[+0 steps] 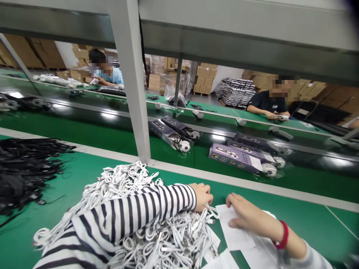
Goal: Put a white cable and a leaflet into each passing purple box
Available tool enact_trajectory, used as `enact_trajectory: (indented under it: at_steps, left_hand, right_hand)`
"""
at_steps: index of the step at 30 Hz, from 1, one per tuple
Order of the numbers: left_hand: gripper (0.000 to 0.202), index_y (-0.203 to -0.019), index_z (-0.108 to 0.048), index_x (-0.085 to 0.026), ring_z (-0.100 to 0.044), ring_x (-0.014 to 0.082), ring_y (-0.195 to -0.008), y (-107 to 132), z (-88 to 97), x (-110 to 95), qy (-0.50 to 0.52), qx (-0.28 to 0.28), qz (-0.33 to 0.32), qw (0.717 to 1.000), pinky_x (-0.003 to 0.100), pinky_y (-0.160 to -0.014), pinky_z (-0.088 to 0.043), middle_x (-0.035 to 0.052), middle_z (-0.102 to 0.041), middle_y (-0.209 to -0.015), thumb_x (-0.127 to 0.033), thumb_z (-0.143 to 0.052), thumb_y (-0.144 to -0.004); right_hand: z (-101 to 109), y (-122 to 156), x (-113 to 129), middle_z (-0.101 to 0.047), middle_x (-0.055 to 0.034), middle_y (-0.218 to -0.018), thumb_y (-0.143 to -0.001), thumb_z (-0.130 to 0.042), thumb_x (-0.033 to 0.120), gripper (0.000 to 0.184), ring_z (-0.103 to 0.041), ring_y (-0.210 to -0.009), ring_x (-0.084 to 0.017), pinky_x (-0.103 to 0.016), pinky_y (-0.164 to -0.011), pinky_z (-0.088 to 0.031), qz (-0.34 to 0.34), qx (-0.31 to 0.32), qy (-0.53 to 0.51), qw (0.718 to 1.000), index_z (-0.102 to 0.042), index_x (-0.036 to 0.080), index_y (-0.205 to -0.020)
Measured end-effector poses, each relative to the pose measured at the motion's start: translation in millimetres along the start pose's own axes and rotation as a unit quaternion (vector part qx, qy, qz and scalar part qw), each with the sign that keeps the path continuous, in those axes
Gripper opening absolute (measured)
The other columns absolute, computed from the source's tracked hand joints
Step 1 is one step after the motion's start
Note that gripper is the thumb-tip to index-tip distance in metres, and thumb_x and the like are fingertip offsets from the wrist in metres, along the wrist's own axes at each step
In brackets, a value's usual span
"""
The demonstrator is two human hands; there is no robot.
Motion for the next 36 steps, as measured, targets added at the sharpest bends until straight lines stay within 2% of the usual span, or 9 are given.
enact_trajectory:
  at_steps: [4,9,14,17,21,25,28,32,36]
  left_hand:
    - [0.028,-0.102,-0.050,-0.023,-0.057,0.0207,-0.094,16,3.7,2,0.105,0.005,0.031,0.994,0.033,-0.078,-0.045,0.0051,-0.059,-0.103,-0.045,-0.038,-0.087]
    - [0.048,-0.105,-0.045,-0.019,-0.062,0.0232,-0.079,33,1.6,1,0.139,0.057,0.078,0.986,0.034,-0.068,-0.045,0.0081,-0.063,-0.085,-0.055,-0.017,-0.089]
    - [0.042,-0.095,-0.046,-0.018,-0.061,0.0255,-0.081,33,16.9,-29,0.067,-0.002,-0.052,0.996,0.037,-0.075,-0.044,0.0090,-0.061,-0.085,-0.056,-0.033,-0.086]
    - [0.016,-0.091,-0.045,-0.022,-0.060,0.0211,-0.079,38,19.7,-42,0.058,-0.011,-0.108,0.992,0.031,-0.068,-0.043,0.0040,-0.060,-0.088,-0.036,-0.046,-0.084]
    - [0.010,-0.093,-0.047,-0.024,-0.059,0.0157,-0.079,45,29.5,-35,0.105,-0.021,-0.095,0.990,0.025,-0.063,-0.042,0.0005,-0.060,-0.097,-0.024,-0.047,-0.083]
    - [0.023,-0.101,-0.056,-0.025,-0.058,0.0125,-0.090,48,62.2,-7,0.140,-0.101,-0.071,0.982,0.021,-0.077,-0.043,-0.0009,-0.062,-0.099,-0.014,-0.047,-0.083]
    - [0.023,-0.095,-0.065,-0.024,-0.057,0.0152,-0.091,46,93.5,29,0.087,-0.164,-0.021,0.982,0.024,-0.083,-0.042,-0.0001,-0.065,-0.093,-0.013,-0.049,-0.082]
    - [0.025,-0.094,-0.070,-0.021,-0.058,0.0157,-0.094,40,146.9,91,0.097,-0.278,0.082,0.952,0.024,-0.086,-0.042,0.0005,-0.067,-0.097,-0.012,-0.049,-0.082]
    - [0.025,-0.102,-0.069,-0.020,-0.061,0.0136,-0.090,10,188.1,155,0.194,-0.377,0.185,0.887,0.021,-0.086,-0.044,0.0010,-0.068,-0.101,-0.023,-0.051,-0.086]
  right_hand:
    - [5,3,-11,-0.055,-0.0044,-0.089,-0.072,-0.053,0.019,0.019,-0.051,-0.080,-0.020,-0.034,-0.073,-0.040,-0.022,0.001,-0.040,0.999,-0.048,0.020,-0.090]
    - [23,3,-5,-0.057,-0.0060,-0.098,-0.082,-0.053,0.039,0.018,-0.051,-0.095,-0.023,-0.035,-0.085,-0.039,0.055,-0.011,-0.062,0.996,-0.059,0.022,-0.085]
    - [71,0,-14,-0.058,-0.0069,-0.102,-0.087,-0.045,0.050,0.035,-0.053,-0.096,-0.022,-0.031,-0.085,-0.041,0.074,-0.084,-0.182,0.977,-0.062,0.020,-0.092]
    - [79,-4,-26,-0.059,-0.0067,-0.098,-0.085,-0.048,0.053,0.039,-0.055,-0.088,-0.022,-0.029,-0.072,-0.046,0.044,-0.106,-0.255,0.960,-0.064,0.018,-0.091]
    - [78,-6,-33,-0.045,-0.0093,-0.129,-0.082,-0.052,0.054,0.040,-0.050,-0.107,-0.025,-0.029,-0.078,-0.047,0.031,-0.134,-0.318,0.938,-0.067,0.020,-0.096]
    - [80,-7,-33,-0.038,-0.0094,-0.139,-0.083,-0.051,0.053,0.039,-0.045,-0.117,-0.029,-0.032,-0.088,-0.045,0.041,-0.142,-0.362,0.920,-0.068,0.020,-0.094]
    - [84,-12,-33,-0.043,-0.0105,-0.137,-0.082,-0.049,0.053,0.043,-0.050,-0.114,-0.030,-0.035,-0.086,-0.046,0.072,-0.138,-0.448,0.880,-0.063,0.020,-0.105]
    - [101,-24,-48,-0.063,-0.0119,-0.099,-0.083,-0.031,0.062,0.052,-0.059,-0.096,-0.027,-0.039,-0.084,-0.047,0.072,-0.242,-0.518,0.817,-0.056,0.019,-0.097]
    - [103,-40,-62,-0.054,-0.0022,-0.065,-0.081,-0.033,0.065,0.045,-0.052,-0.054,-0.018,-0.033,-0.056,-0.046,0.015,-0.313,-0.562,0.766,-0.050,0.024,-0.075]
Point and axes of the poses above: each hand's wrist, its own y-axis away from the middle knuckle, its own z-axis out of the back of the hand, x = y × z, the point moved 10 cm from there along -y, towards the middle knuckle
